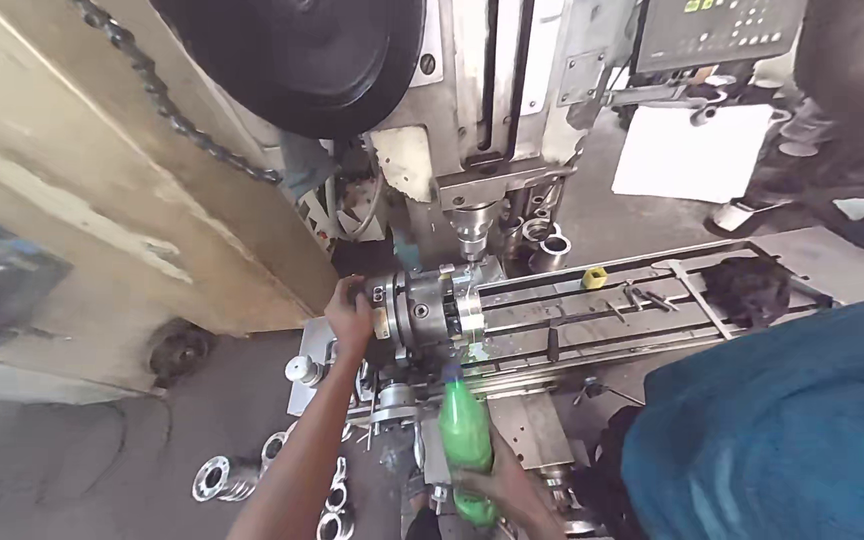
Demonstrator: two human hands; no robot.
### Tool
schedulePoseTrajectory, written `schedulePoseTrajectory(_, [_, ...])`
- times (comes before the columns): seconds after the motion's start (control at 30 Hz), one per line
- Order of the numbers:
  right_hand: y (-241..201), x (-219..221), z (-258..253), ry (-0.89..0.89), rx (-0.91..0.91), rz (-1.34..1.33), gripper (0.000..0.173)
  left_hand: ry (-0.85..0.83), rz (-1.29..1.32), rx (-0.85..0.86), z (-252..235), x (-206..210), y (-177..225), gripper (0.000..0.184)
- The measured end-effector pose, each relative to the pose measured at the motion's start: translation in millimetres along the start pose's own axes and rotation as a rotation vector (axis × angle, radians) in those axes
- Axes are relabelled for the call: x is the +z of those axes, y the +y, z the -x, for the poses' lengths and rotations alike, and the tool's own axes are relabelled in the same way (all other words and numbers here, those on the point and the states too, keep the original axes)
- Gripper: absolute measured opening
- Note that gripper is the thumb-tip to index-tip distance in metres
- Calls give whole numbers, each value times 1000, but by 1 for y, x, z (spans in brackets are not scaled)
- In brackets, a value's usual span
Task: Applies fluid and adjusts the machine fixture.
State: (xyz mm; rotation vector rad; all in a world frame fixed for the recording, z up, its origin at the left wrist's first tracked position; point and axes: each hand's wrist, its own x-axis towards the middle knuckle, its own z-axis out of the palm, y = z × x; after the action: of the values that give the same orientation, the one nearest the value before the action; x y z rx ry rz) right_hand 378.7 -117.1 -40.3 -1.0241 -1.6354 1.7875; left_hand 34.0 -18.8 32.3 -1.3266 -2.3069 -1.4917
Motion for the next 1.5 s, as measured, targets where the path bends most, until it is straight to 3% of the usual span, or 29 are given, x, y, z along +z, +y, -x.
schedulePoseTrajectory(0.2, [20, 33, 30, -30, -53, 179, 94, -89, 97, 14, 2, -4, -4, 32])
schedulePoseTrajectory(0.27, [11, 45, 35, -42, -114, 134, 94, -109, 141, 28, 18, -16, -4, 48])
schedulePoseTrajectory(0.37, [-4, 64, 38, -57, -173, 73, 97, -97, 324, 64, 84, -65, -3, 66])
schedulePoseTrajectory(0.4, [-7, 71, 37, -54, -195, 67, 96, -183, 436, 65, 114, -86, -3, 69])
schedulePoseTrajectory(0.5, [-22, 95, 24, -59, -217, 138, 95, -705, 840, -60, 180, -144, -14, 90])
schedulePoseTrajectory(0.57, [-35, 113, 8, -86, -208, 259, 96, -890, 848, -96, 197, -169, -19, 97])
schedulePoseTrajectory(0.7, [-47, 155, -29, -103, -338, 348, 99, -719, 654, -85, 182, -178, -29, 92])
schedulePoseTrajectory(0.87, [-44, 168, -44, 98, -492, 239, 95, -908, 717, 174, 120, -168, -51, 90])
schedulePoseTrajectory(1.0, [-23, 154, -12, 395, -443, 84, 83, -895, 827, 21, 94, -162, -82, 68])
schedulePoseTrajectory(1.1, [-4, 137, 8, 767, -351, -17, 79, -808, 807, -72, 85, -153, -108, 57])
schedulePoseTrajectory(1.23, [76, 95, -8, 1114, -69, 208, 108, -807, 584, -110, 84, -143, -132, 42])
schedulePoseTrajectory(1.3, [124, 86, -20, 1173, 162, 366, 115, -750, 433, -216, 87, -138, -139, 34])
schedulePoseTrajectory(1.37, [157, 84, -34, 1148, 313, 449, 112, -640, 329, -354, 89, -125, -151, 27])
schedulePoseTrajectory(1.5, [176, 94, -51, 1071, 374, 507, 100, -552, 102, -495, 86, -94, -166, 24])
